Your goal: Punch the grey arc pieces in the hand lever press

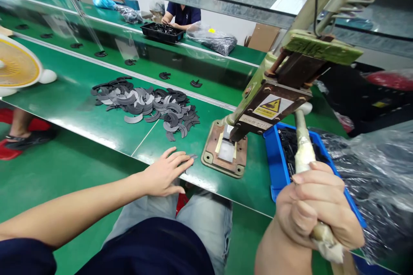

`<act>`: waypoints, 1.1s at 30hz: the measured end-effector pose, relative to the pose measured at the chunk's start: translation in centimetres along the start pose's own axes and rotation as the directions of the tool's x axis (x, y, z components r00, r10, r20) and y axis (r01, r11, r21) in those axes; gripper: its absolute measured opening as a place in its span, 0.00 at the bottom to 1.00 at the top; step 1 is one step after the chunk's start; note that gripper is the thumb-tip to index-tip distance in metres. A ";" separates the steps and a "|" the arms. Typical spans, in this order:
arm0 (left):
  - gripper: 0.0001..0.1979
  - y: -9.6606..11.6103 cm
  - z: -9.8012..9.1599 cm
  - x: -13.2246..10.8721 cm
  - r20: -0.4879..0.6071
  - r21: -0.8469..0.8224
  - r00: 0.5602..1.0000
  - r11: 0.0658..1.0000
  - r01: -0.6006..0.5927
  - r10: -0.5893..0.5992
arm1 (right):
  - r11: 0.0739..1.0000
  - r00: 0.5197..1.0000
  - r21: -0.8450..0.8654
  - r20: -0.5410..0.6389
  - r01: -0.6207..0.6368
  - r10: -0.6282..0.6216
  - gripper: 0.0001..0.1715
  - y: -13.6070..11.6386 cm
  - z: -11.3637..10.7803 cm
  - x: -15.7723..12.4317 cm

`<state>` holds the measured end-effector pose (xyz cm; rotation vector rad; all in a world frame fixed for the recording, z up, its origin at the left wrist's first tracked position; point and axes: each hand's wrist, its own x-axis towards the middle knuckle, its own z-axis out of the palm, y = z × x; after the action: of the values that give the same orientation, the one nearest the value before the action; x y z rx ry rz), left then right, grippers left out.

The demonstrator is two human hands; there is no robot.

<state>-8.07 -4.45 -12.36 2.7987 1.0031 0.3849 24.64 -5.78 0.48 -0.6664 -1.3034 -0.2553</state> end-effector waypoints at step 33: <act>0.19 -2.1 -1.4 20.8 0.484 -0.820 0.851 0.235 0.522 -0.203 | 1.000 0.989 -0.011 0.149 -0.023 0.024 0.21 -0.9 -1.1 0.2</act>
<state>5.70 10.55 -7.50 1.3973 0.8876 0.3232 25.13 -7.07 0.80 -0.7189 -1.4366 -0.1951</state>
